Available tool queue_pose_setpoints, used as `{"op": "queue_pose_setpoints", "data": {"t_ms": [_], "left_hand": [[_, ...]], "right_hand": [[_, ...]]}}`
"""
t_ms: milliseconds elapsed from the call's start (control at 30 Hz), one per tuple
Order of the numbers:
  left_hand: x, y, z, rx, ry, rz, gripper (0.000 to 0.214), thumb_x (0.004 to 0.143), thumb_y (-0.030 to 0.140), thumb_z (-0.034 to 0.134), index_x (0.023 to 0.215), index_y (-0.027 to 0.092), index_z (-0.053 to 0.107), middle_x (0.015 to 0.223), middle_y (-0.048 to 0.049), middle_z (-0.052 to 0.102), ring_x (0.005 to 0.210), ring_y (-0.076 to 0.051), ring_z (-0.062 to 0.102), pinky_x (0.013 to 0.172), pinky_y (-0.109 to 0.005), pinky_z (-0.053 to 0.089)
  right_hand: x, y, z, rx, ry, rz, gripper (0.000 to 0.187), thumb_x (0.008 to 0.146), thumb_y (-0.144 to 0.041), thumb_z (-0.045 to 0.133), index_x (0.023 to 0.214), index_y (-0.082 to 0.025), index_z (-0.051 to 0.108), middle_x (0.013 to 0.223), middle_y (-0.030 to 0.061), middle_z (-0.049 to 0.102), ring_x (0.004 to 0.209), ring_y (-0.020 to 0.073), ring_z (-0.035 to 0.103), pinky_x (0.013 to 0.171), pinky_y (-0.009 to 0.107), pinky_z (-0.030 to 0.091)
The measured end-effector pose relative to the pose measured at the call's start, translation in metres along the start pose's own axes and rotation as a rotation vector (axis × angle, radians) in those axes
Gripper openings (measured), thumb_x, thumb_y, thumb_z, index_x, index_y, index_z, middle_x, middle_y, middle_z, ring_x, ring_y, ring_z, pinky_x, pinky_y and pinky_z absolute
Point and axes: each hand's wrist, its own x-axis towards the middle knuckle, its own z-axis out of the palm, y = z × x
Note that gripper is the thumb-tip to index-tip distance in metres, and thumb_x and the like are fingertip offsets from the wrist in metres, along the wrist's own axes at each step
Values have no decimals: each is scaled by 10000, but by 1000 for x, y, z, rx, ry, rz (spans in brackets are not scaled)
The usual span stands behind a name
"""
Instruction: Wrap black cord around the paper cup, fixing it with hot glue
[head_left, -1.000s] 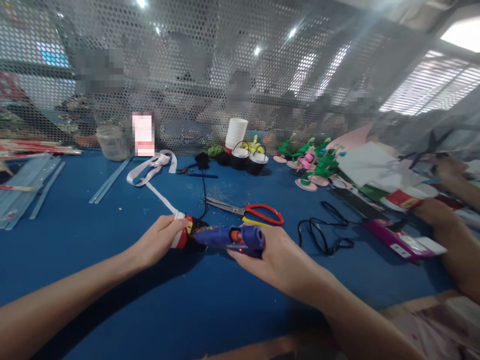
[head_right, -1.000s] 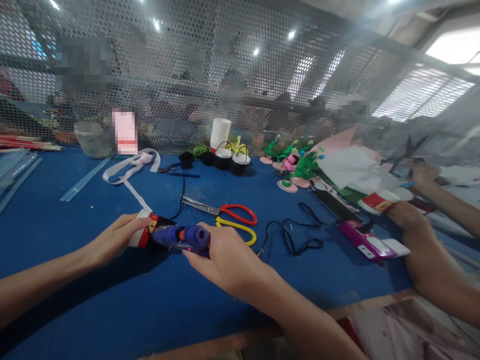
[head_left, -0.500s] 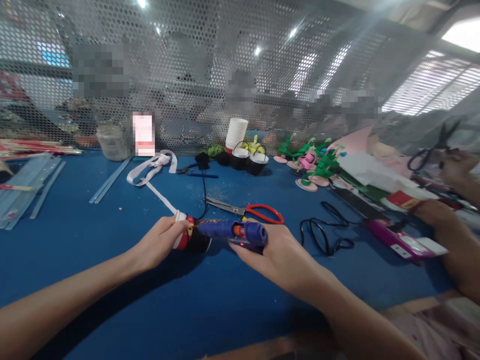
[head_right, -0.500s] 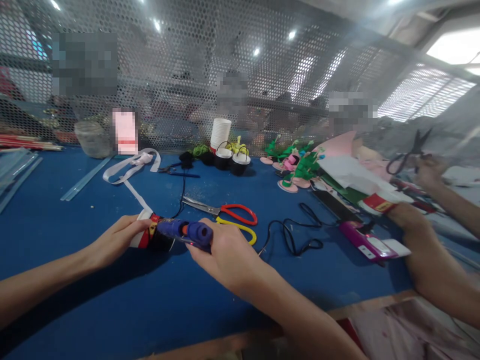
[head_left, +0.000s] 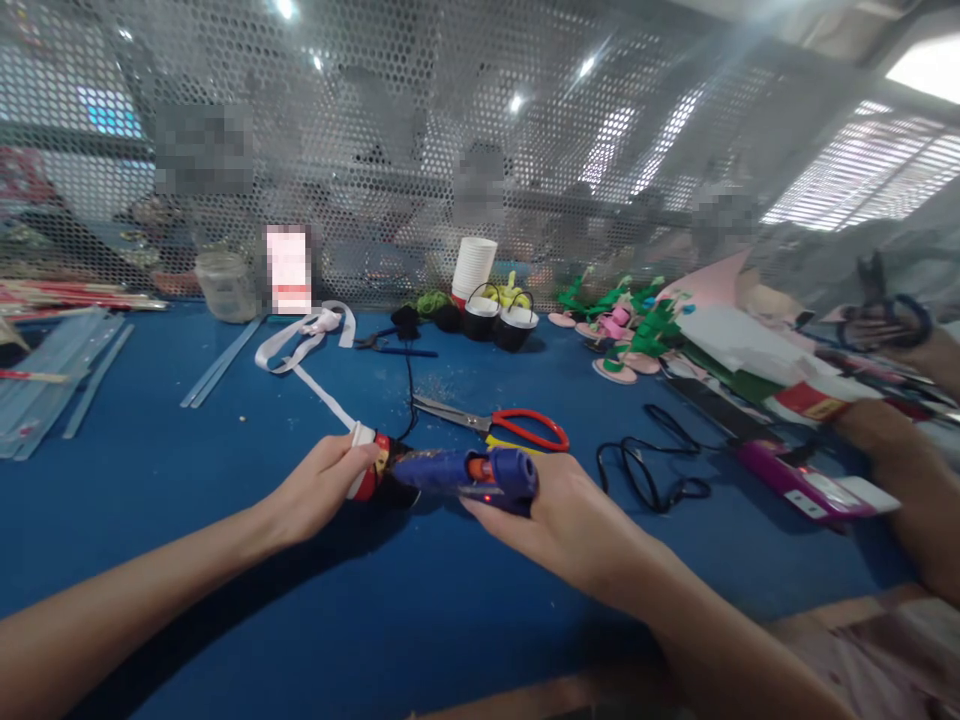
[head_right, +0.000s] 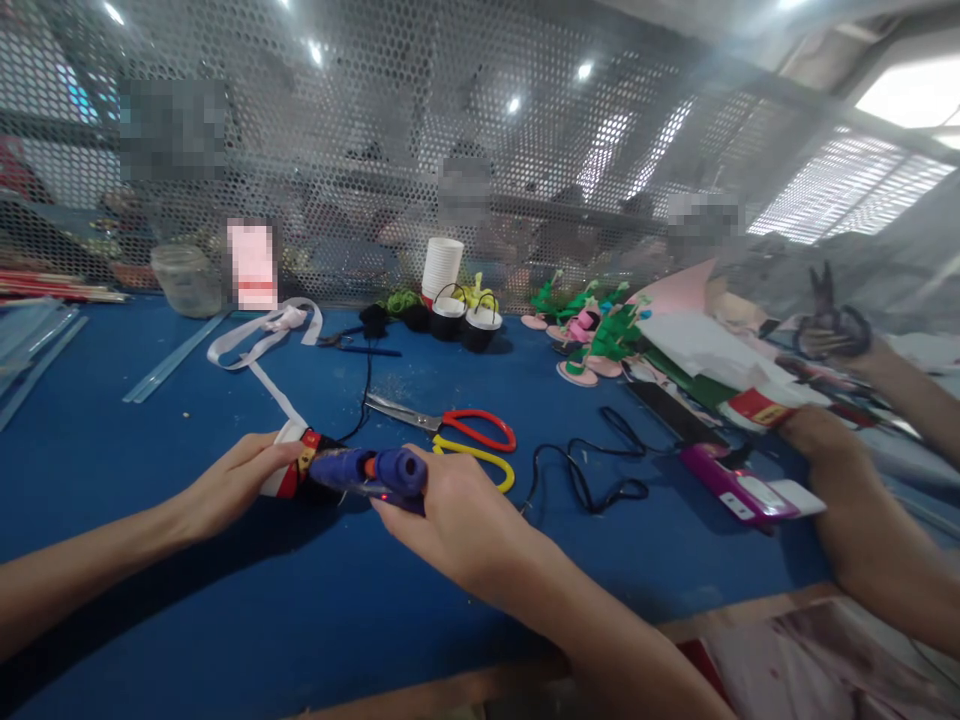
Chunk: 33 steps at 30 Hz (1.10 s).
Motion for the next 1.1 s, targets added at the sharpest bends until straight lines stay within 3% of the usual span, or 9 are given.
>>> {"op": "queue_pose_setpoints", "data": {"t_ms": [167, 433, 833, 1100], "left_hand": [[-1, 0, -1, 55, -28, 25, 280, 716, 358, 350, 521, 165, 406, 486, 48, 330, 478, -97, 288, 465, -216, 237], [0, -7, -3, 119, -21, 79, 259, 699, 329, 338, 489, 179, 349, 477, 44, 319, 468, -95, 265, 456, -217, 224], [-2, -6, -3, 150, -74, 120, 265, 737, 306, 309, 507, 176, 323, 505, 47, 287, 486, -87, 251, 462, -212, 214], [0, -8, -4, 173, -69, 114, 286, 734, 325, 306, 492, 173, 323, 493, 48, 292, 478, -86, 250, 456, -212, 212]], "right_hand": [[1, 2, -2, 65, -21, 40, 130, 701, -280, 492, 690, -171, 563, 555, 1, 551, 483, 121, 479, 442, 211, 371], [6, 3, -6, 68, 30, 102, 123, 684, -290, 509, 647, -176, 535, 537, -15, 528, 480, 112, 470, 453, 209, 384], [7, 3, -7, 76, 9, 138, 146, 691, -305, 499, 625, -176, 507, 461, -36, 466, 396, 81, 397, 390, 194, 333], [4, 0, -7, 44, 0, 90, 130, 678, -278, 511, 628, -161, 541, 506, -27, 503, 430, 78, 408, 420, 185, 350]]}}
